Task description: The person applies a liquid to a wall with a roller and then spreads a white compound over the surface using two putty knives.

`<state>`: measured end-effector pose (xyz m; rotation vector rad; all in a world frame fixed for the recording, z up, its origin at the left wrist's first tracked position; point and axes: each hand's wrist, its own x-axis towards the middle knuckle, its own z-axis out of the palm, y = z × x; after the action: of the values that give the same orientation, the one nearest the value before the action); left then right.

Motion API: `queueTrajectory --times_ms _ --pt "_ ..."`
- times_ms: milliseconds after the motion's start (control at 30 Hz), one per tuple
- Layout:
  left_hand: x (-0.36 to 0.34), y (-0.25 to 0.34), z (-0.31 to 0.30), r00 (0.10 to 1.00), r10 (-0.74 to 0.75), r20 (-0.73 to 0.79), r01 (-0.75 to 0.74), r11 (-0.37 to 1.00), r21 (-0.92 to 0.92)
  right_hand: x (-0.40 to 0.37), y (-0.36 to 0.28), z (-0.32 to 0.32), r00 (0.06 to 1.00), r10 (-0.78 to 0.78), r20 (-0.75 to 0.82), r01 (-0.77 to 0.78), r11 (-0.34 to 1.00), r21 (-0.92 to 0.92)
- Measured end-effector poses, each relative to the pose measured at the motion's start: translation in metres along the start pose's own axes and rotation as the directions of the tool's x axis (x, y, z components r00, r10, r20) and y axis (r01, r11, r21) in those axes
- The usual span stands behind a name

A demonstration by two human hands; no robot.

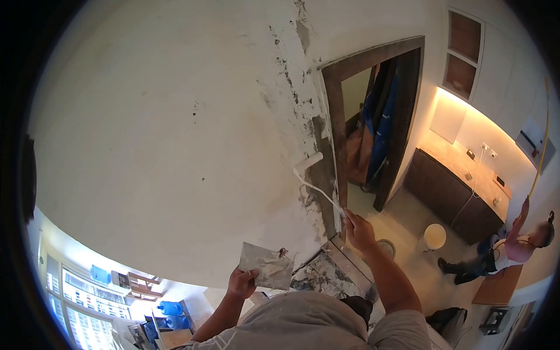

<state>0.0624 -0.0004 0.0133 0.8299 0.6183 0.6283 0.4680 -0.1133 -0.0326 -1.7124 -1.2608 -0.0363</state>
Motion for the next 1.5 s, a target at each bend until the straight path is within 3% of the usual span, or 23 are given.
queueTrajectory --times_ms 200,400,500,800,900,1100,1300,1400,1500 --pt "-0.008 0.012 0.016 0.998 -0.020 -0.052 0.020 1.000 -0.004 0.073 -0.048 -0.008 0.984 -0.074 -0.161 0.094 0.988 0.120" --pt "-0.011 0.004 -0.002 0.997 0.006 -0.070 -0.007 1.000 -0.022 0.122 -0.059 -0.021 0.979 -0.083 -0.184 0.107 0.987 0.122" --pt "-0.014 0.001 -0.004 0.997 0.038 -0.065 -0.041 0.998 -0.042 0.105 -0.027 -0.008 0.978 -0.097 -0.185 0.112 0.991 0.072" --pt "-0.018 -0.006 -0.023 0.997 0.003 -0.083 -0.003 1.000 0.001 0.009 0.027 0.008 0.988 0.131 0.082 -0.126 0.990 -0.061" --pt "-0.014 -0.006 -0.016 0.999 0.021 -0.041 -0.020 1.000 0.020 -0.003 0.033 0.008 0.996 0.069 0.052 -0.066 0.996 -0.065" --pt "-0.008 0.004 0.008 1.000 -0.008 -0.011 0.008 1.000 0.022 0.058 -0.029 -0.013 0.989 0.148 0.016 -0.149 0.985 0.083" --pt "-0.012 0.007 0.014 1.000 0.004 -0.029 -0.003 1.000 0.023 0.078 -0.021 -0.009 0.990 -0.024 -0.139 0.041 0.992 0.121" --pt "-0.013 0.002 0.005 0.999 0.016 -0.033 -0.017 1.000 -0.003 0.053 -0.012 -0.010 0.988 0.157 0.008 -0.157 0.985 0.066" --pt "-0.015 -0.002 -0.006 0.999 0.009 -0.035 -0.009 1.000 -0.015 0.025 0.013 -0.004 0.980 0.184 0.074 -0.179 0.982 -0.067"
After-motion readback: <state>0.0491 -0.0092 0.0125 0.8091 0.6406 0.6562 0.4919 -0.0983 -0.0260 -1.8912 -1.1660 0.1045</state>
